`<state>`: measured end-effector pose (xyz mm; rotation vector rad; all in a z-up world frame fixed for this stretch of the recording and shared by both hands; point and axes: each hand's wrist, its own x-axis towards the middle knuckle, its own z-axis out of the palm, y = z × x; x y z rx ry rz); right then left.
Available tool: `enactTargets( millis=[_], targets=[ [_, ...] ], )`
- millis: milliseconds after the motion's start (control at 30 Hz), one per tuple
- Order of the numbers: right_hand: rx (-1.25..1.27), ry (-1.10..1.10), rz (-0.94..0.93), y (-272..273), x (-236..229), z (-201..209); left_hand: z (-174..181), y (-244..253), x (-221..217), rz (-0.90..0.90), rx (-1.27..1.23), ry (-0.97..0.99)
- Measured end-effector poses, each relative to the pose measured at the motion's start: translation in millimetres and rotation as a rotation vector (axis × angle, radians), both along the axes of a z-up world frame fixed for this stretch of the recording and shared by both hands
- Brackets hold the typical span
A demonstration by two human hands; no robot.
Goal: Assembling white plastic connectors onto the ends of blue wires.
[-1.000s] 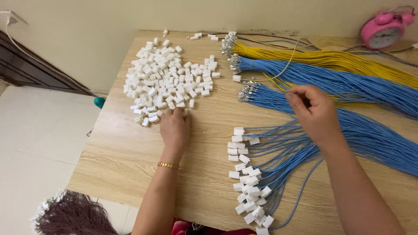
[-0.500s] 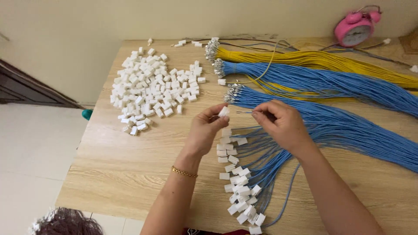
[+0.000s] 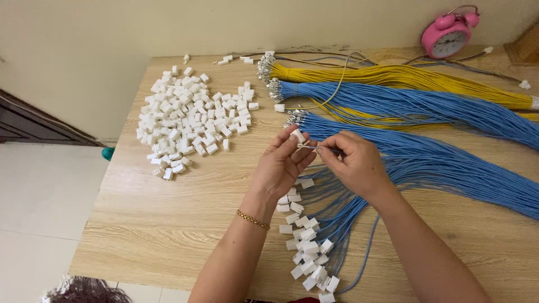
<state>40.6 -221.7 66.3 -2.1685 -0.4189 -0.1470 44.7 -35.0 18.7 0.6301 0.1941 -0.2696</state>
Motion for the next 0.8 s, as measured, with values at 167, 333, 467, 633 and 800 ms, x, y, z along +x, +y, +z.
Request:
enactTargets(
  millis=[167, 333, 467, 633, 800],
  targets=[
    [0.004, -0.055, -0.024, -1, -2, 1, -19, -1, 3, 0.019, -0.009, 0.020],
    [-0.038, -0.014, -0.062, 2, -3, 9, -19, -1, 1, 0.032, -0.040, -0.003],
    [-0.024, -0.098, -0.052, 2, -4, 7, -7, -3, -3, 0.057, -0.047, 0.024],
    [0.027, -0.116, -0.003, 2, -4, 7, -4, -5, -4, 0.069, -0.062, 0.052],
    [-0.056, -0.145, -0.043, 2, -3, 6, -2, -6, -8, 0.067, -0.040, 0.042]
  ],
)
